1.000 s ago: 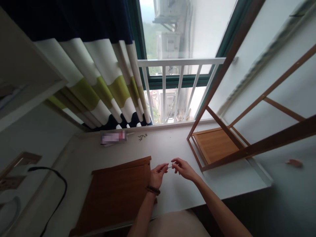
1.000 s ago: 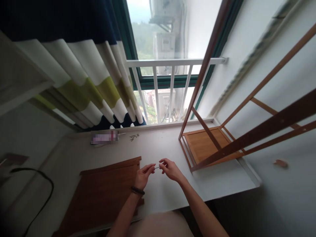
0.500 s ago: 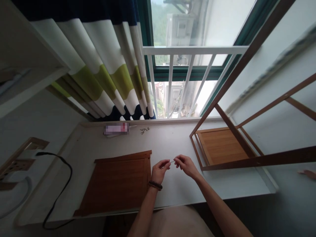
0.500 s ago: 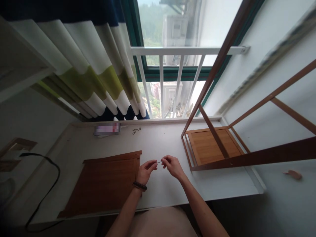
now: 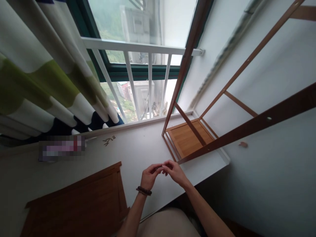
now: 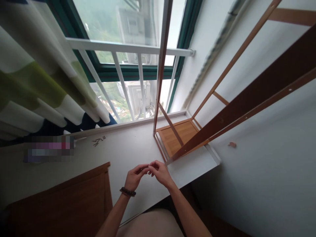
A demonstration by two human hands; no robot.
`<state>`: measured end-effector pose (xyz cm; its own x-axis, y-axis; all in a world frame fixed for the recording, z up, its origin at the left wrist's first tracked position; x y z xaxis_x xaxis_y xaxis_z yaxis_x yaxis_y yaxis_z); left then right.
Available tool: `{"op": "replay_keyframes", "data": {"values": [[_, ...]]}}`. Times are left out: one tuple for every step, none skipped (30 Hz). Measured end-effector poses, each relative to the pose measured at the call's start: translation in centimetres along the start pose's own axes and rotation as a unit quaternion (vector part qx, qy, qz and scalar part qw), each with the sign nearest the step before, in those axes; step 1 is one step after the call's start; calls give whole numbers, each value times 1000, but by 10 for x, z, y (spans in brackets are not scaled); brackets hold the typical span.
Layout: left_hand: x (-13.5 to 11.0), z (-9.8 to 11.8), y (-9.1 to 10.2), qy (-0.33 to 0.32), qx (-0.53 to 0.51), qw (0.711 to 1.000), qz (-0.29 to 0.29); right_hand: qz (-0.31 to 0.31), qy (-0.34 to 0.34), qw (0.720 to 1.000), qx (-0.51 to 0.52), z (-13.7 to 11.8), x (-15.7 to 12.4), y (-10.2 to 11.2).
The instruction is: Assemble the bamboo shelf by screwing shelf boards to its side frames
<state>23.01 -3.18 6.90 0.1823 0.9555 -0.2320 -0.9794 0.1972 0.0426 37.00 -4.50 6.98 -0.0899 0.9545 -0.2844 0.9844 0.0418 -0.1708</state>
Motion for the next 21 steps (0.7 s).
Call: {"op": "replay_keyframes", "data": {"values": [[0,0,-1,2,4,1000,8,8,0,1000,-2,-1,-2,3],[1,0,-1,5,6,1000,15,18,0,1000,-5,-2,-4,5],[2,0,-2,9,5,1000,19,31,-1,999,-10,-4,-5,9],[2,0,-4,15,3,1000,21,46,-2,999,-14,-5,-7,12],[3,0,-6,20,0,1000,21,63,-3,998,-18,-7,-9,16],[3,0,-8,24,-3,1000,18,77,-4,997,-22,-8,-12,20],[4,0,-10,28,-5,1000,11,83,-5,996,-28,-10,-15,25],[4,-1,-13,32,-7,999,2,82,-9,996,-37,-12,-19,29],[5,-2,-16,34,-8,999,-6,75,-15,996,-49,-13,-23,34],[5,-3,-19,34,-9,999,-12,64,-21,996,-65,-15,-27,39],[6,-5,-21,33,-11,999,-17,52,-30,995,-81,-18,-31,45],[7,-7,-23,31,-17,999,-20,39,-40,994,-97,-20,-35,52],[9,-9,-25,29,-29,999,-20,31,-50,992,-113,-23,-39,60],[12,-11,-27,28,-45,998,-17,30,-57,990,-128,-27,-42,68],[15,-12,-29,27,-65,997,-14,33,-61,987,-146,-32,-44,77],[18,-13,-30,26,-83,996,-8,47,-60,983,-169,-37,-44,86],[23,-12,-32,23,-98,995,-1,66,-53,977,-195,-44,-42,94],[27,-11,-33,21,-106,994,5,87,-40,970,-224,-51,-38,101],[31,-8,-34,18,-109,994,12,105,-23,961,-253,-59,-32,107],[36,-6,-35,16,-109,994,17,119,0,953,-277,-67,-25,110],[41,-2,-35,14,-107,994,23,126,25,947,-294,-74,-16,111]]}}
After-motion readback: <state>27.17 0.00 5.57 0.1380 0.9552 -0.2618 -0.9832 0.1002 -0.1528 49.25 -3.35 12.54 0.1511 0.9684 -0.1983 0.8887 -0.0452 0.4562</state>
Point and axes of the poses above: each hand's wrist, its own x-axis towards the middle knuckle, its own y-axis out of the back of the hand, z = x × y, the point moved 2 cm from there along x, towards the middle knuckle, and after that the axes turned 5 degrees about x, right-handed, at the moved point
